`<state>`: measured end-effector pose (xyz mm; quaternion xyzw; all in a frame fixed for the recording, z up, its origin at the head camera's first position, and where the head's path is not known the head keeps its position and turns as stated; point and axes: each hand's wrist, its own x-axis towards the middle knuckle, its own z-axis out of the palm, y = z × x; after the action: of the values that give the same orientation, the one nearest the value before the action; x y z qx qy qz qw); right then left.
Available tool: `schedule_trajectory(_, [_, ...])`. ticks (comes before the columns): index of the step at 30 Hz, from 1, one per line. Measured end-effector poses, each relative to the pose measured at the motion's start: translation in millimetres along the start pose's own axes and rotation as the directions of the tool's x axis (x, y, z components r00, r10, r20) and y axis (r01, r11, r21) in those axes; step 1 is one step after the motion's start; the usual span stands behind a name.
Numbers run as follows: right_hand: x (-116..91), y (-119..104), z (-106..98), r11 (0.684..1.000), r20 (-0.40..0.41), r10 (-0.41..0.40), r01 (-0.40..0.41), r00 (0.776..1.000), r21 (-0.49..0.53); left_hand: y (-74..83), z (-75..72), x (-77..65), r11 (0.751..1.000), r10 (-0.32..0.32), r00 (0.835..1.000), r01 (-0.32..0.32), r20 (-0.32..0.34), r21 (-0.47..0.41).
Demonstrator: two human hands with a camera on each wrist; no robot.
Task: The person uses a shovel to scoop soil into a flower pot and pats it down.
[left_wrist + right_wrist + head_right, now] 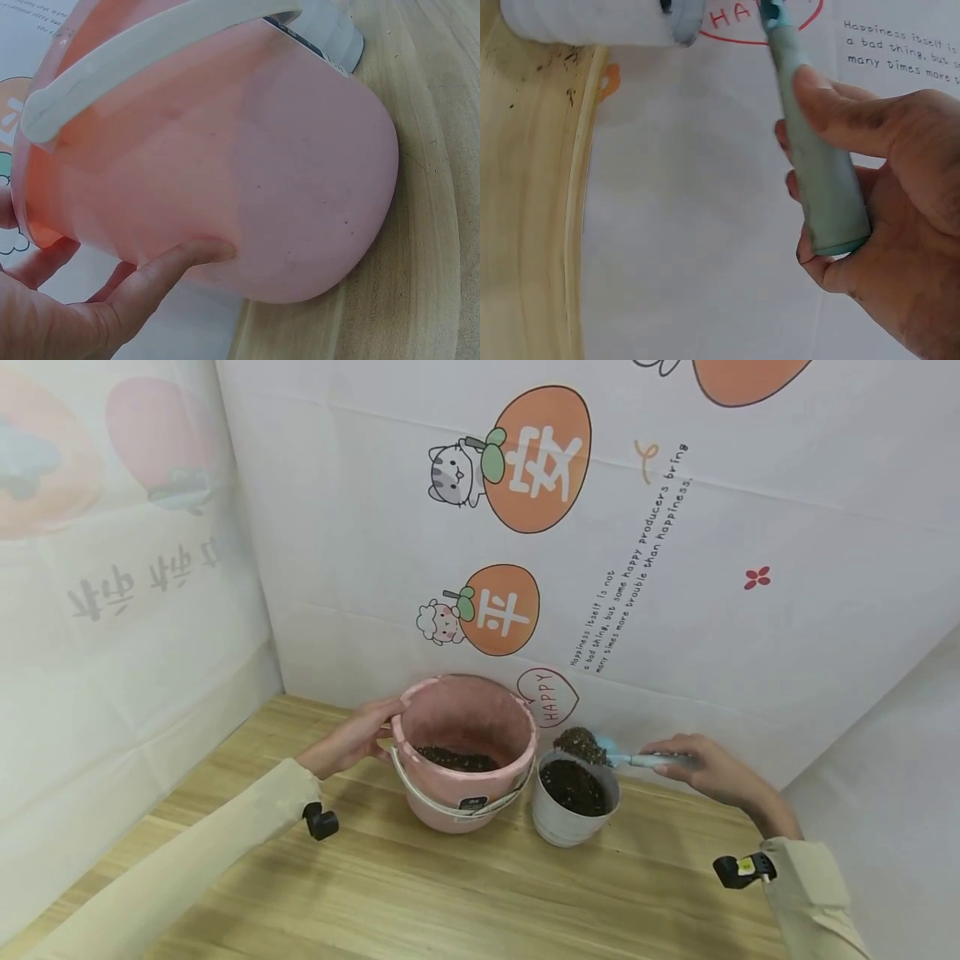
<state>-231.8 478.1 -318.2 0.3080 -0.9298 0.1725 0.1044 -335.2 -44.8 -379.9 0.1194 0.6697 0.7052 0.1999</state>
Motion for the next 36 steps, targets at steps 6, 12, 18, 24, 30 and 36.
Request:
schedule_trajectory(6, [1.1, -4.0, 2.0, 0.993, 0.031, -0.08, 0.083, 0.996, -0.089, -1.0, 0.1, 0.2, 1.0, 0.005, 1.0, -0.005, 0.001, 0.001])
schedule_trajectory(12, [9.3, -40.8, -3.1, 0.912, 0.011, 0.037, -0.029, 0.999, -0.41, 0.1, 0.6, 0.1, 1.0, -0.007, 1.0, 0.007, -0.005, 0.001])
schedule_trajectory(18, [21.8, -62.4, -5.5, 0.82, -0.044, -0.024, -0.005, 0.999, -0.572, 2.1, -0.1, 0.0, 1.0, -0.016, 1.0, 0.016, -0.009, -0.004])
schedule_trajectory(24, [23.3, -64.6, -7.2, 0.782, -0.056, -0.023, -0.017, 0.998, -0.623, 0.2, 0.3, 1.1, 1.0, -0.011, 1.0, 0.011, 0.001, 0.006])
schedule_trajectory(30, [22.4, -62.9, -9.6, 0.759, -0.079, -0.056, -0.008, 0.995, -0.651, 0.6, 0.6, 1.2, 1.0, -0.017, 1.0, 0.017, -0.014, -0.004])
schedule_trajectory(36, [21.4, -64.6, -11.4, 0.755, -0.085, -0.064, -0.007, 0.994, -0.656, 0.6, 0.9, 0.7, 1.0, -0.016, 1.0, 0.016, -0.015, 0.002])
